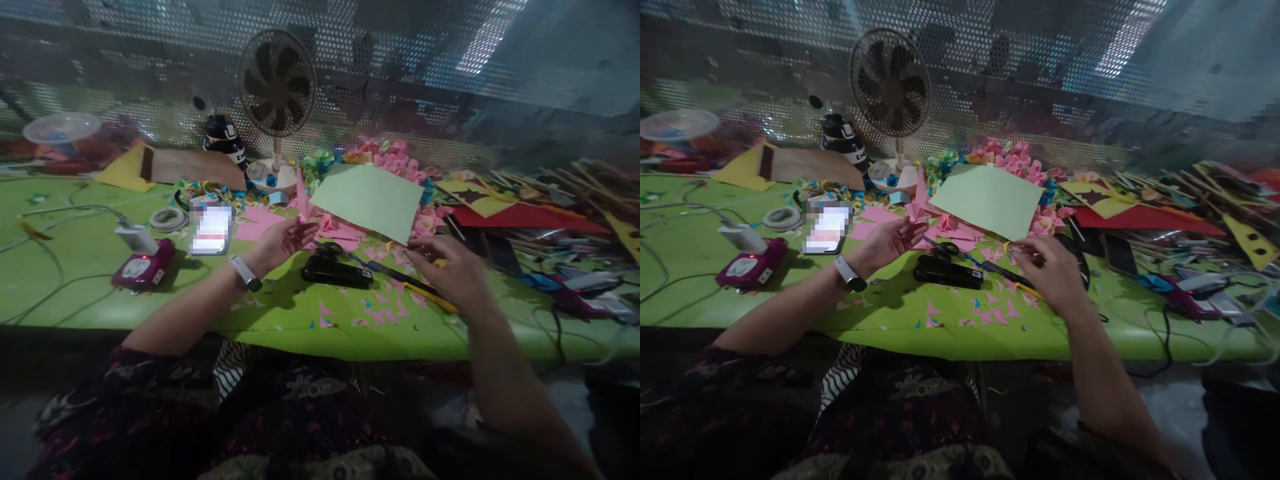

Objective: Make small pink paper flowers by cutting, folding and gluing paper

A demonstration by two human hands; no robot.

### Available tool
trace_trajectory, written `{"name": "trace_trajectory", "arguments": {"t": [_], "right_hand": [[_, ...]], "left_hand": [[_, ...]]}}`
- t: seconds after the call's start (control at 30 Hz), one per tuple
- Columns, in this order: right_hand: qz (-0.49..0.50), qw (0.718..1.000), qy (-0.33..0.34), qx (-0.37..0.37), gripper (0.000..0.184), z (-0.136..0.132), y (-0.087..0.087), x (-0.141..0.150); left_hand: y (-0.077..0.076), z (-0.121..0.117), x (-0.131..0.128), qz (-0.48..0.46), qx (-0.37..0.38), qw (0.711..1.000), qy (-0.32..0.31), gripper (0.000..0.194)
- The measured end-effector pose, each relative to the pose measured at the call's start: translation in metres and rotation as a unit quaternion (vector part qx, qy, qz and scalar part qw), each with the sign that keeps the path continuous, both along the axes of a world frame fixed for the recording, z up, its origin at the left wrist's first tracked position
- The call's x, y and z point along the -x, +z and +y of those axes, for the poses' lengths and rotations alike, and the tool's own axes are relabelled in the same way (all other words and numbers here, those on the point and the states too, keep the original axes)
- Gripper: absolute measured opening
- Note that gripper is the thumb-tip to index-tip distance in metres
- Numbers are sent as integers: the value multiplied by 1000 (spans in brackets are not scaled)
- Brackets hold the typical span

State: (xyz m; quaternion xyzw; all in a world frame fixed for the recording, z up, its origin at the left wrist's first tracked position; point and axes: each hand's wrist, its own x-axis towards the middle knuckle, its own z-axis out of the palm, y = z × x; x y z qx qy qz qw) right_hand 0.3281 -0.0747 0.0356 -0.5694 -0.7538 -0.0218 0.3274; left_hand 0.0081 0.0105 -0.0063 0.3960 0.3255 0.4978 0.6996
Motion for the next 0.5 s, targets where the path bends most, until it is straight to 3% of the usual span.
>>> {"name": "trace_trajectory", "arguments": {"t": [0.1,0.2,0.33,0.5], "right_hand": [[-9,989,149,0,22,15,4,71],[-59,970,234,-13,20,35,-2,121],[-97,966,237,-37,18,57,-14,151],[-119,964,232,-50,17,64,-25,161]], "left_hand": [[6,-4,-2,-56,76,996,-1,17],[12,-7,-2,-104,106,989,1,19],[15,-9,-1,-126,127,984,4,21],[12,-10,-5,-143,148,979,8,23]]}}
